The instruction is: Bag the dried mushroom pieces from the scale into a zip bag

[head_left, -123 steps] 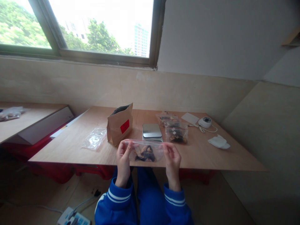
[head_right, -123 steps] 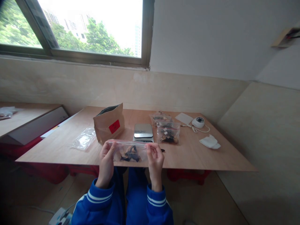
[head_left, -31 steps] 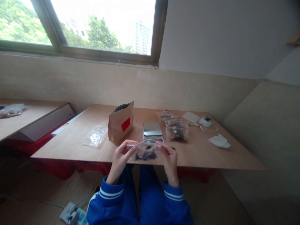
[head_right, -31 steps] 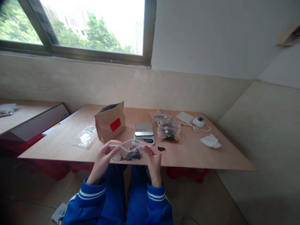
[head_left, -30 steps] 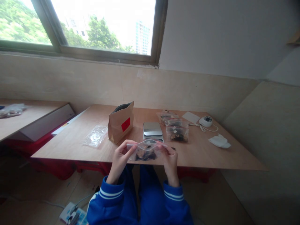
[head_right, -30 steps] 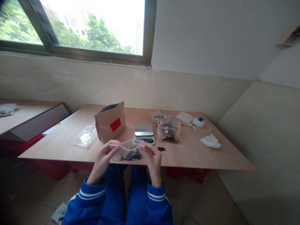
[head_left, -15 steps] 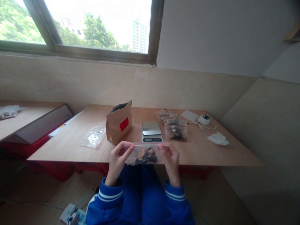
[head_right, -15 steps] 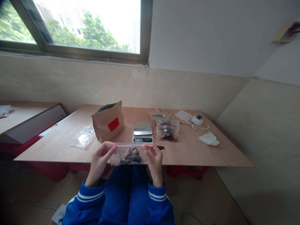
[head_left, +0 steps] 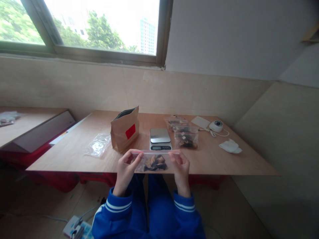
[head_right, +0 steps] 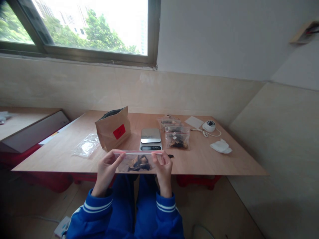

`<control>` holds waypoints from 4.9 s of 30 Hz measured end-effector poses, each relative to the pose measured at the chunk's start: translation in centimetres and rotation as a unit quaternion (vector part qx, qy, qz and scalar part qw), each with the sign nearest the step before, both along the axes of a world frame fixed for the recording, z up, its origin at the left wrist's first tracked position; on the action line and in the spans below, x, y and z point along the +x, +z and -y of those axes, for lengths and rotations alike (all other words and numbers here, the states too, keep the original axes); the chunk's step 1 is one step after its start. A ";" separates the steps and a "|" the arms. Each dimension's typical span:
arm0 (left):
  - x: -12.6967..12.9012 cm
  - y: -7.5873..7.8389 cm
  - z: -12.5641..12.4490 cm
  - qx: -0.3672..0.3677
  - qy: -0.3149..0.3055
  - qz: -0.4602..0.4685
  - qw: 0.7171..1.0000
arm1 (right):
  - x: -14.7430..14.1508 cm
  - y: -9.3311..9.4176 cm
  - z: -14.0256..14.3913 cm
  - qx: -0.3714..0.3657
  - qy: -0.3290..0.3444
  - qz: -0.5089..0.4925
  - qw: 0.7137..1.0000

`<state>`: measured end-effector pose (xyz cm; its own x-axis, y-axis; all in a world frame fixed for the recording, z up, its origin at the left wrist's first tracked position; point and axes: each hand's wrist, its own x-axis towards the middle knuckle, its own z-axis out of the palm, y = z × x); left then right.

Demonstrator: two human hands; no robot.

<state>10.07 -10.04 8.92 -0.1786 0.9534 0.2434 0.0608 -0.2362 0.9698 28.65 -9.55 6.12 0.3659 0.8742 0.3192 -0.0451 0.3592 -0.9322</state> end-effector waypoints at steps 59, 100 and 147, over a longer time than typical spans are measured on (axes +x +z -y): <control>1.0 -0.5 -0.2 0.026 -0.082 0.071 0.994 | -1.7 0.7 -0.1 0.043 0.127 0.030 0.991; 1.4 0.3 0.1 0.028 -0.118 0.014 0.993 | -2.5 0.6 0.2 -0.024 0.196 -0.026 0.980; -1.1 -3.3 -2.2 -0.085 0.016 0.196 0.977 | -0.7 -0.9 -0.6 -0.068 0.148 0.029 0.986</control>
<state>8.95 -7.86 5.64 -0.2570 0.9663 -0.0113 -0.3188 -0.0737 0.9450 27.92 -8.91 5.19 0.0723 0.9764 0.2035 -0.0750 0.2088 -0.9751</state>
